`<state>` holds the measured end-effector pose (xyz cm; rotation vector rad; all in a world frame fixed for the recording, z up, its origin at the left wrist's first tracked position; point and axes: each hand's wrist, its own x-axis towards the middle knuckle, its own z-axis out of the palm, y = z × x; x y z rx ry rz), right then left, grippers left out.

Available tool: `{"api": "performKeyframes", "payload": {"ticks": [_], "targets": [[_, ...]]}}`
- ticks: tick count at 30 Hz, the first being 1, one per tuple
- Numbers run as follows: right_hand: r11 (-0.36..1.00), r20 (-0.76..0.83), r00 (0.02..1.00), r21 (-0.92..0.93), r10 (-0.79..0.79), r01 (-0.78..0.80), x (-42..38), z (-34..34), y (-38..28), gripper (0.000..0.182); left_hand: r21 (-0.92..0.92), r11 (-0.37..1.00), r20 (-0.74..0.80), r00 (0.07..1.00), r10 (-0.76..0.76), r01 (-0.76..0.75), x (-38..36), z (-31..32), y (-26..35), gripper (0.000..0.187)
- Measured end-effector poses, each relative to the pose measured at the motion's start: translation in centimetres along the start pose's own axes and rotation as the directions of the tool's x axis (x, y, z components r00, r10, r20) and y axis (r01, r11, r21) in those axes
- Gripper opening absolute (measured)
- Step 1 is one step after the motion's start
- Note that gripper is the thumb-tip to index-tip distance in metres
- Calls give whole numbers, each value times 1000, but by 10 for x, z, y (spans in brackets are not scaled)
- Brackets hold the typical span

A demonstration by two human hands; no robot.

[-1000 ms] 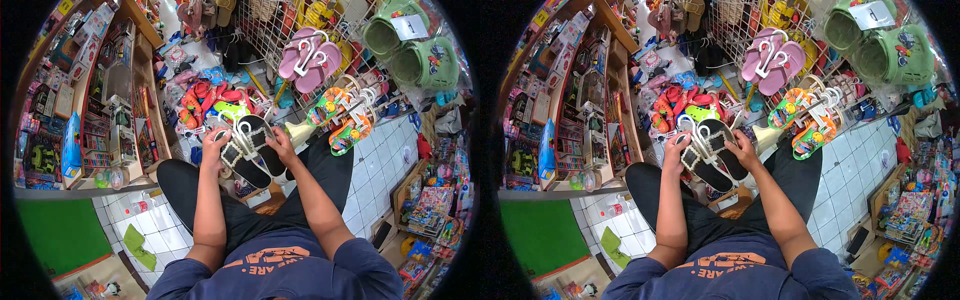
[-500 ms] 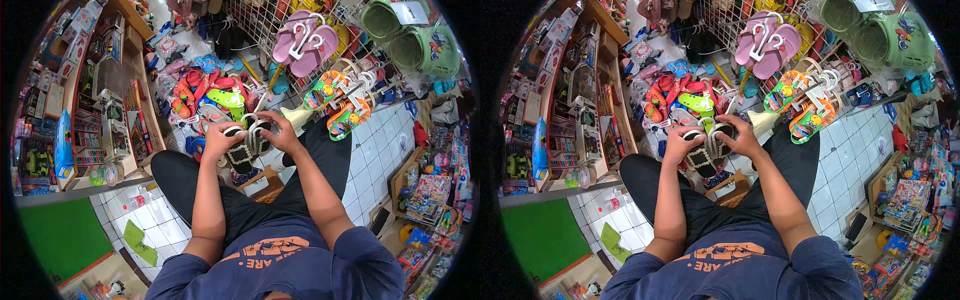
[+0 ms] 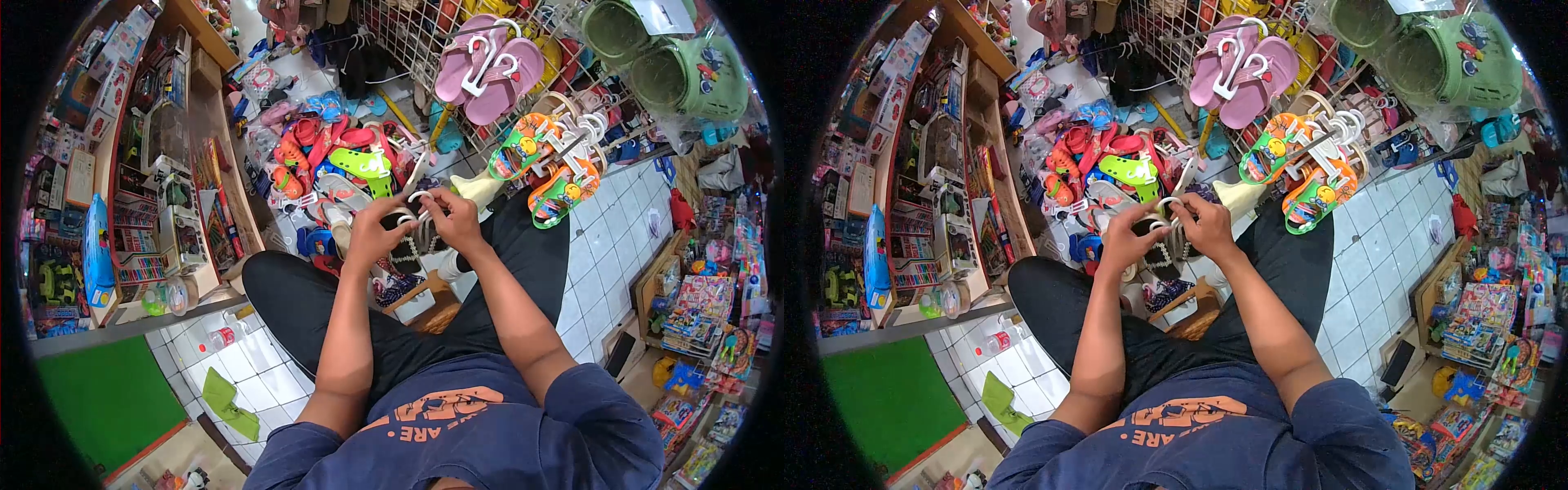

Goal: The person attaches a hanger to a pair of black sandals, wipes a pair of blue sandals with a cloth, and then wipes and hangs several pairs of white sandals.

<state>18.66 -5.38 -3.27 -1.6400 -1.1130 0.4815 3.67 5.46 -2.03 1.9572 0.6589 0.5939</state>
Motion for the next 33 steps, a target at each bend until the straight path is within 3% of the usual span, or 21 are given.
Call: {"api": "performKeyframes", "payload": {"ticks": [1,5,6,8,9,10,13,15,20,22,24,29,31,33], "targets": [[1000,-46,999,-9,0,-1,0,1,-1,12,28,992,-68,990,124,-122,1,4,-8,64],[1000,-153,988,17,1,2,1,4,3,13,122,985,-212,967,144,-120,4,9,-13,79],[999,-178,984,41,6,1,2,5,6,13,122,985,-213,966,144,-120,4,12,-20,79],[997,-192,981,77,19,-4,2,10,12,14,10,1000,-245,969,3,-1,4,15,-35,78],[994,-207,978,113,33,-9,2,12,14,15,-113,990,-203,974,-104,82,6,13,-33,82],[993,-206,978,114,32,-8,2,13,16,15,-112,990,-205,973,-104,82,5,13,-31,82],[987,-199,975,148,95,-66,-1,16,20,17,87,991,-117,987,107,-97,3,12,-19,95],[963,-167,976,251,141,-96,0,16,21,17,66,994,-101,991,88,-81,3,15,-20,99],[965,-126,984,244,129,-96,2,9,14,17,33,992,-1,992,126,-126,5,12,-17,108],[971,-117,987,226,105,-77,2,7,12,17,-17,997,50,996,77,-77,5,11,-12,110],[1000,-99,995,4,-28,29,1,5,12,17,7,995,49,994,102,-102,6,12,-18,110],[984,-107,989,159,98,-80,0,13,20,15,36,992,41,992,123,-125,5,12,-24,113],[975,-118,986,203,120,-94,0,15,22,15,194,977,-16,996,93,-88,2,12,-22,115],[973,-95,988,209,121,-99,-1,17,24,14,188,979,10,997,76,-77,0,12,-21,115]]}}
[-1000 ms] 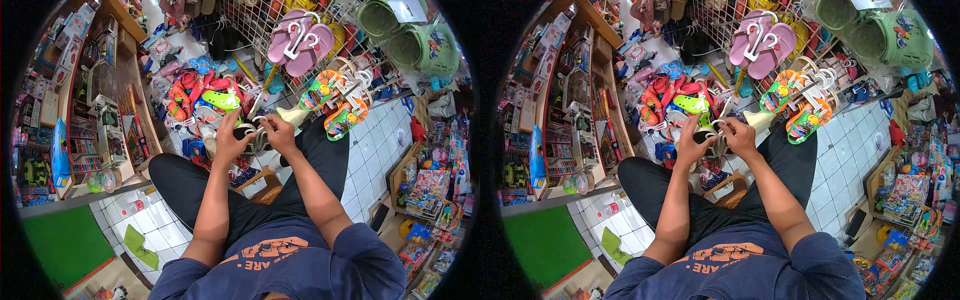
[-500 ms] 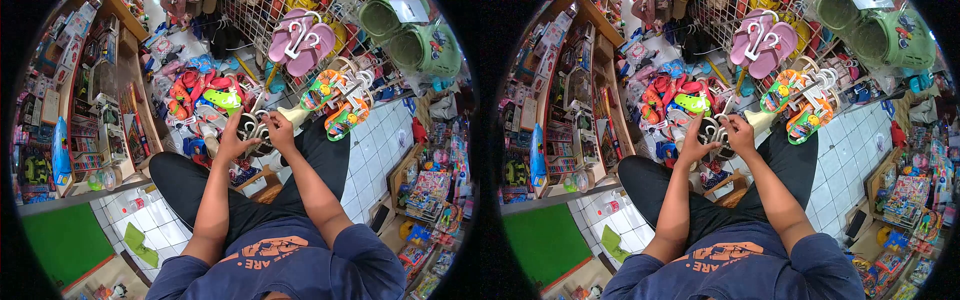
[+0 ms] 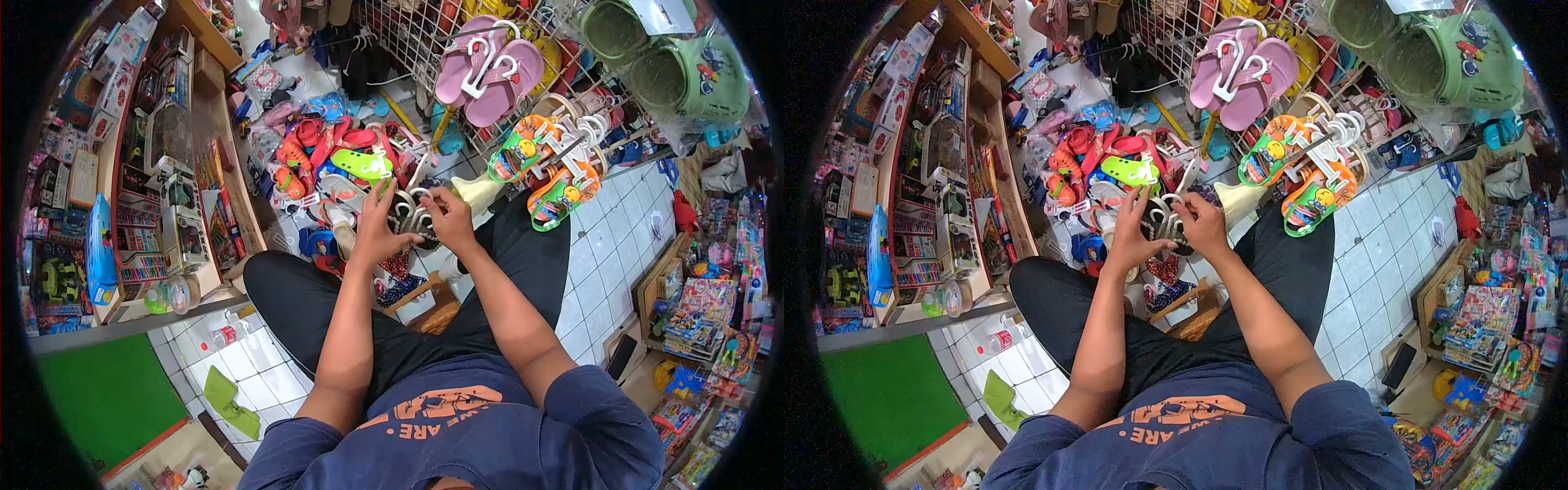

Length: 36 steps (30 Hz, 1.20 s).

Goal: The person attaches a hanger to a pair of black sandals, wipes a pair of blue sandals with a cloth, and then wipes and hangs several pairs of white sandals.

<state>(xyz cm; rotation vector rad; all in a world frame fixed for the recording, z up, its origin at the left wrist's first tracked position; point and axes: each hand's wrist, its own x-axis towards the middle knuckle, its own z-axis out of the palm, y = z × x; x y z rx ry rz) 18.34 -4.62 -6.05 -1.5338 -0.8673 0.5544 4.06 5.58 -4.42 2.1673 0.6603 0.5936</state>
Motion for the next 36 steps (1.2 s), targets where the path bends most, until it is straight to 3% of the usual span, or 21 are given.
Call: {"api": "performKeyframes", "payload": {"ticks": [1,2,4,5,7,13,15,19,21,24,28,30,32,36], "targets": [[1000,0,1000,1,-2,2,0,0,2,14,-7,1000,32,999,-15,15,0,1,1,115],[993,9,999,-109,-47,47,-1,0,3,15,-88,996,51,998,-26,30,0,8,-4,110],[956,22,991,-261,-135,135,-2,1,6,15,-67,996,57,997,-46,50,-3,15,-5,106],[956,23,990,-259,-137,138,-3,1,7,15,-48,996,64,996,-67,70,-5,18,-6,103],[982,41,999,-188,3,5,-5,2,3,15,-44,996,50,996,-75,77,-5,18,-3,97],[984,72,997,-168,-39,51,-6,7,10,18,-10,999,-61,997,-43,42,-2,23,-14,81],[984,86,996,-169,-36,50,-8,7,14,18,-22,1000,-51,999,19,-20,-1,23,-21,64],[981,119,993,-193,-9,32,-10,10,12,18,28,999,-17,1000,24,-23,-6,21,-23,49],[978,119,992,-201,-31,55,-12,11,12,18,52,997,34,998,-59,57,-7,22,-24,43],[973,230,968,-227,98,-44,-14,9,11,18,110,990,109,989,-103,91,-7,19,-29,43],[969,218,961,-214,172,-125,-14,16,6,17,168,964,112,968,-225,204,-8,19,-30,43],[967,224,964,-240,144,-89,-10,19,9,17,155,953,78,958,-275,261,-7,17,-30,44],[963,229,967,-264,115,-52,-6,22,15,17,19,922,45,921,-386,386,-6,12,-28,54],[946,153,983,-321,99,-45,11,27,21,17,15,895,31,895,-445,445,-3,11,-35,69]]}}
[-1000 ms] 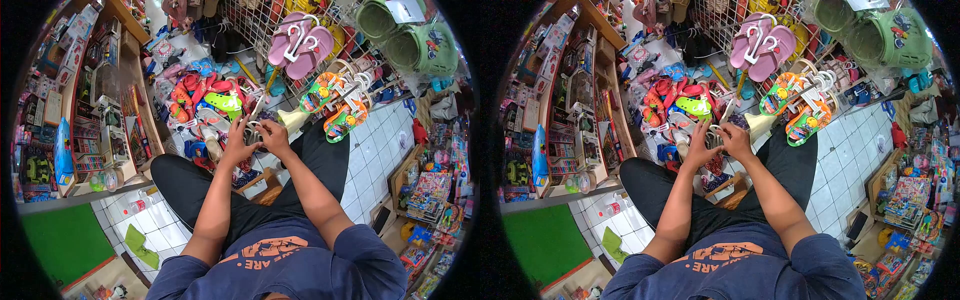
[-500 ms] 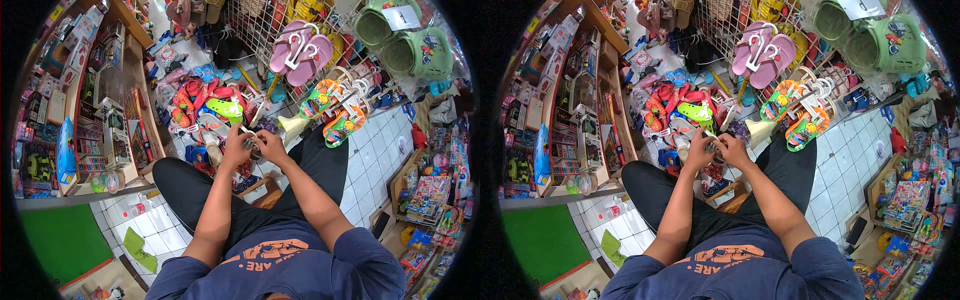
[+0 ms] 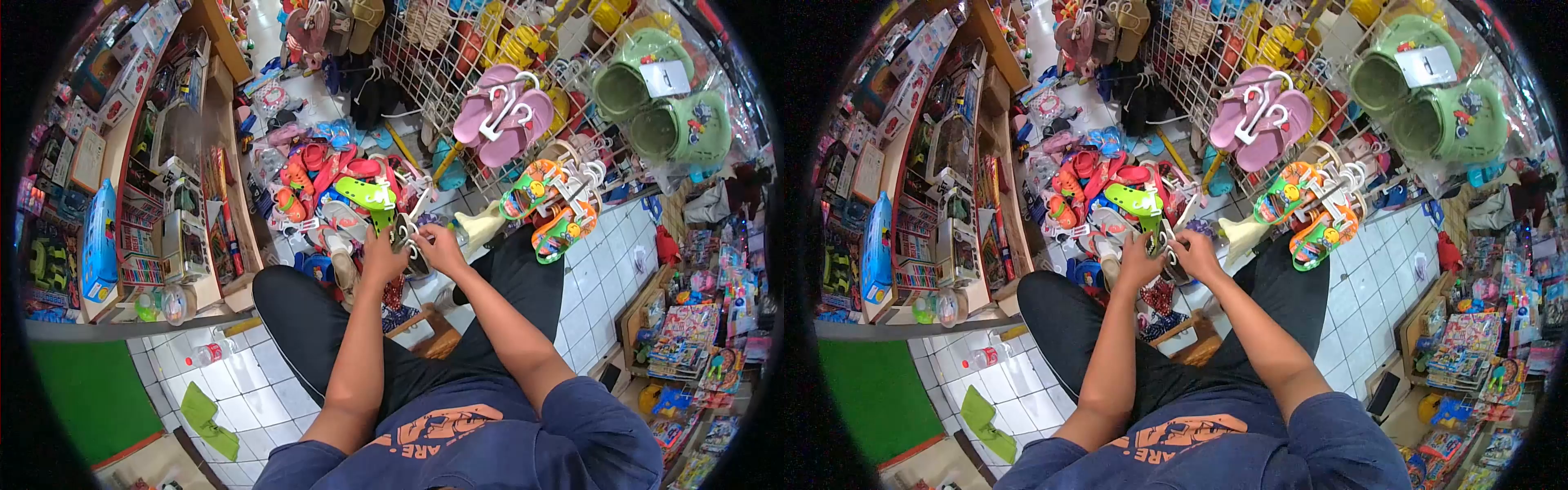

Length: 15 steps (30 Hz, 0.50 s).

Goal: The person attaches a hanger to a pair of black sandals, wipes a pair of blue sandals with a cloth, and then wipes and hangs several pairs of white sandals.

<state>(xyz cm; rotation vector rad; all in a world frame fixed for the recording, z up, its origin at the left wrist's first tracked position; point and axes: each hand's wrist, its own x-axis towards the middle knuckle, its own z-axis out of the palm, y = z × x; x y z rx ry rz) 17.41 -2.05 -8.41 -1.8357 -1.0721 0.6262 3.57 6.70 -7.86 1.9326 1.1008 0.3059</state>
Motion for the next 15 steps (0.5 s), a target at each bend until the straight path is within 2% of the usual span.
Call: {"api": "performKeyframes", "payload": {"ticks": [3,5,11,15], "targets": [[996,-54,998,-88,-18,13,19,-1,-7,20,46,998,-87,996,36,-32,2,9,-2,68],[972,-91,991,-206,96,-113,34,0,-4,23,12,999,-73,997,40,-39,5,11,-1,71],[964,-142,989,-256,29,-65,69,8,28,25,-4,1000,-4,1000,-29,29,3,15,13,73],[949,-176,982,-295,65,-115,85,5,41,23,-33,999,44,999,-26,28,3,16,20,74]]}}
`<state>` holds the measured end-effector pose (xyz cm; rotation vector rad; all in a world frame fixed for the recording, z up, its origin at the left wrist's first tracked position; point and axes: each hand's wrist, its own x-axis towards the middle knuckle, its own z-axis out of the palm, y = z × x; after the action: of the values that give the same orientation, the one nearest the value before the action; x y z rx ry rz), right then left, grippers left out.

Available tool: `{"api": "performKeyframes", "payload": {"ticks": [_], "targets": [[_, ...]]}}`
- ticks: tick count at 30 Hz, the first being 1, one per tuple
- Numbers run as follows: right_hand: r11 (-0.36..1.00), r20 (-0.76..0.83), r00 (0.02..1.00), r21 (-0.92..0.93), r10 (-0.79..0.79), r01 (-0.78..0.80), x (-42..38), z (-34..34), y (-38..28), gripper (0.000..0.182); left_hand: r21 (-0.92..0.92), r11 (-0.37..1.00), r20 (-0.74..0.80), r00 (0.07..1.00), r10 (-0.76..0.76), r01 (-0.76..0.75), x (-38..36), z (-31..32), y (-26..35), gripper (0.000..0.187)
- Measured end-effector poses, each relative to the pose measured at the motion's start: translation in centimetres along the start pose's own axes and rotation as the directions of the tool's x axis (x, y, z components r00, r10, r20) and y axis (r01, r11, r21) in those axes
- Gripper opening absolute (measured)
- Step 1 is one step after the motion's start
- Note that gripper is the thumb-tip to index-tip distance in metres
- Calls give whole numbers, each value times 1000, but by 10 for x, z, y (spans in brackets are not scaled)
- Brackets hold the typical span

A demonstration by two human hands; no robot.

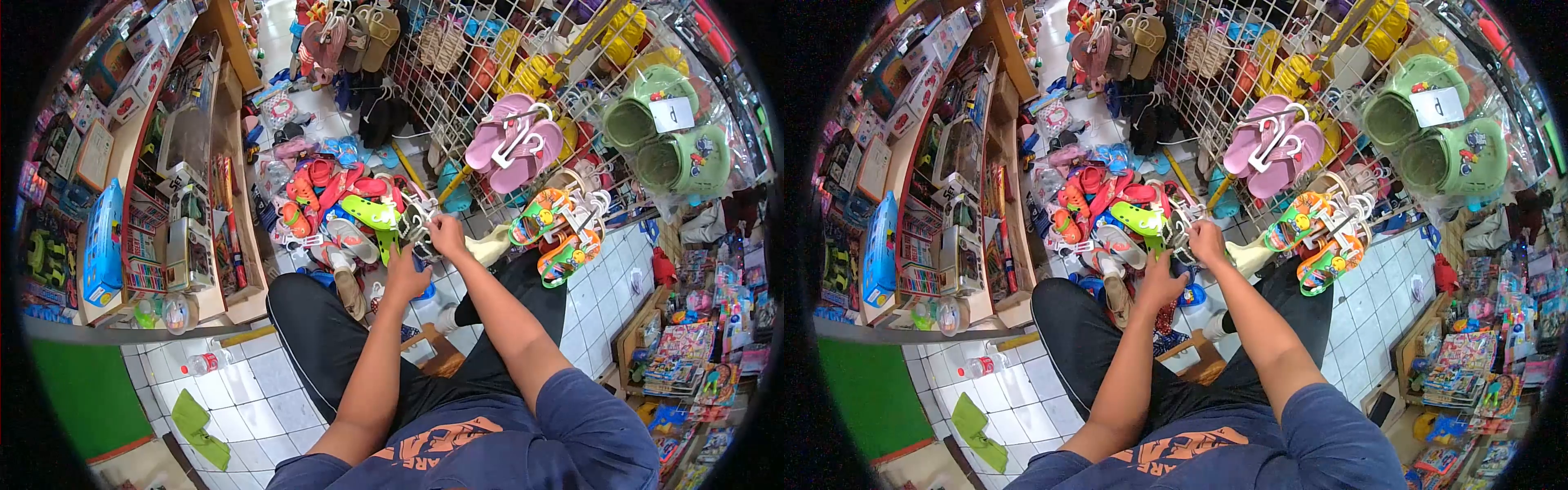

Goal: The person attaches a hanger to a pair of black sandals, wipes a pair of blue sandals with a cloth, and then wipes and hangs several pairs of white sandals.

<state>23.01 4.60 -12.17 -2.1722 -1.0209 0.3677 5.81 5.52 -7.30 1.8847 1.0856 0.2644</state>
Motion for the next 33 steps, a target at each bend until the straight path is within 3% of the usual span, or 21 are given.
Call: {"api": "performKeyframes", "payload": {"ticks": [4,11,14,16,19,23,26,28,30,31,32,33], "targets": [[999,-8,1000,-34,26,-27,20,-5,8,23,0,999,-13,999,36,-36,4,10,-3,73],[990,-17,990,31,-139,139,9,-9,-12,20,-57,998,-50,998,31,-34,6,17,3,78],[985,-90,986,94,-138,146,-8,-15,-16,21,-125,991,-135,990,36,-53,10,23,1,86],[993,-2,998,102,-62,62,-20,-30,-21,20,-120,992,-159,987,21,-40,6,22,4,87],[918,140,990,395,-32,-26,-40,-54,-30,17,-33,980,-349,921,175,-198,2,17,10,79],[891,206,977,452,-52,-47,-68,-91,-49,18,19,928,-280,889,362,-372,-4,9,12,67],[894,153,984,448,-87,9,-89,-101,-43,17,17,831,-156,820,551,-556,-17,6,19,49],[876,211,976,479,-53,-56,-101,-94,-34,18,49,844,-119,836,536,-534,-25,17,8,43],[925,212,967,377,-144,56,-102,-73,-8,16,72,878,0,880,474,-473,-29,31,-6,41],[938,209,941,279,-266,204,-103,-80,-14,17,108,880,8,885,465,-463,-29,35,-12,35],[935,215,937,287,-276,210,-103,-78,-15,17,116,883,-1,889,458,-455,-30,38,-18,35],[929,219,937,312,-272,197,-104,-75,-16,18,5,915,-33,914,404,-404,-34,38,-18,33]]}}
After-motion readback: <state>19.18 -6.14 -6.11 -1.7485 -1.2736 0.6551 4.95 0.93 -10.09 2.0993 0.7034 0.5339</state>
